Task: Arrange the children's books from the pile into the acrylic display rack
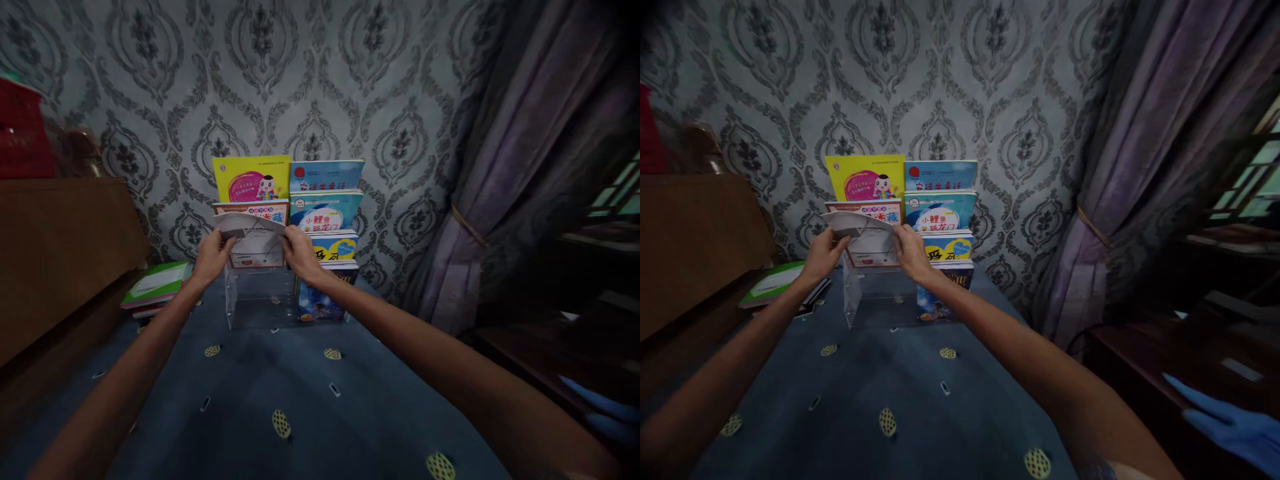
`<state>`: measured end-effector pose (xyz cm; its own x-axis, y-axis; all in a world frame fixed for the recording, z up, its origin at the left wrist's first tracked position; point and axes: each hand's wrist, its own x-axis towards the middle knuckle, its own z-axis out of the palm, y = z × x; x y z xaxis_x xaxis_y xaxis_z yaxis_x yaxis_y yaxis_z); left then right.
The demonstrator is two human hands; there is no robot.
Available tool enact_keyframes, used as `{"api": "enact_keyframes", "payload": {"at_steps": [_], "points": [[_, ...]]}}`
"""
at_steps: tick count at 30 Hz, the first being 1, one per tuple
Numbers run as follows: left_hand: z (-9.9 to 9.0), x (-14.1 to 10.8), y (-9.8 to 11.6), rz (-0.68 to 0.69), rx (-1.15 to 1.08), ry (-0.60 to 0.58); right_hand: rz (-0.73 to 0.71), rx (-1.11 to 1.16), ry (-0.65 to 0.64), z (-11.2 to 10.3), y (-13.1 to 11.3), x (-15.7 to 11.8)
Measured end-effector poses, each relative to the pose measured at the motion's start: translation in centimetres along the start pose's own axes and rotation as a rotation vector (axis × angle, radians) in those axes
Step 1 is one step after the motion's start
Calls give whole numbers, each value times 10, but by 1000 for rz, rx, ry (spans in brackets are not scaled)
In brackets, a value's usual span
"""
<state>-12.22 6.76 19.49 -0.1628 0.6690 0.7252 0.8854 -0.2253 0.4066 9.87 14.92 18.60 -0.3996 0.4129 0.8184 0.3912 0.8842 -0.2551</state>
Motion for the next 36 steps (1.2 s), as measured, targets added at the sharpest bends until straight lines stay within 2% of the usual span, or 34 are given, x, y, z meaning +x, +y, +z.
{"api": "enact_keyframes", "payload": {"at_steps": [6, 11, 15, 20, 25, 36], "points": [[8, -9, -8, -43, 298, -61, 36, -13, -8, 9, 3, -11], [10, -12, -4, -93, 430, -85, 68, 12, 21, 16, -2, -22], [13, -11, 2, -188, 389, -92, 136, -3, 23, 18, -4, -25], [18, -10, 0, -192, 261, -47, 219, -35, -3, 19, -2, -22], [20, -9, -5, -184, 296, -66, 194, -15, 17, 23, 2, -22], [14, -13, 2, -209, 327, -99, 192, -22, 9, 21, 0, -23]]}}
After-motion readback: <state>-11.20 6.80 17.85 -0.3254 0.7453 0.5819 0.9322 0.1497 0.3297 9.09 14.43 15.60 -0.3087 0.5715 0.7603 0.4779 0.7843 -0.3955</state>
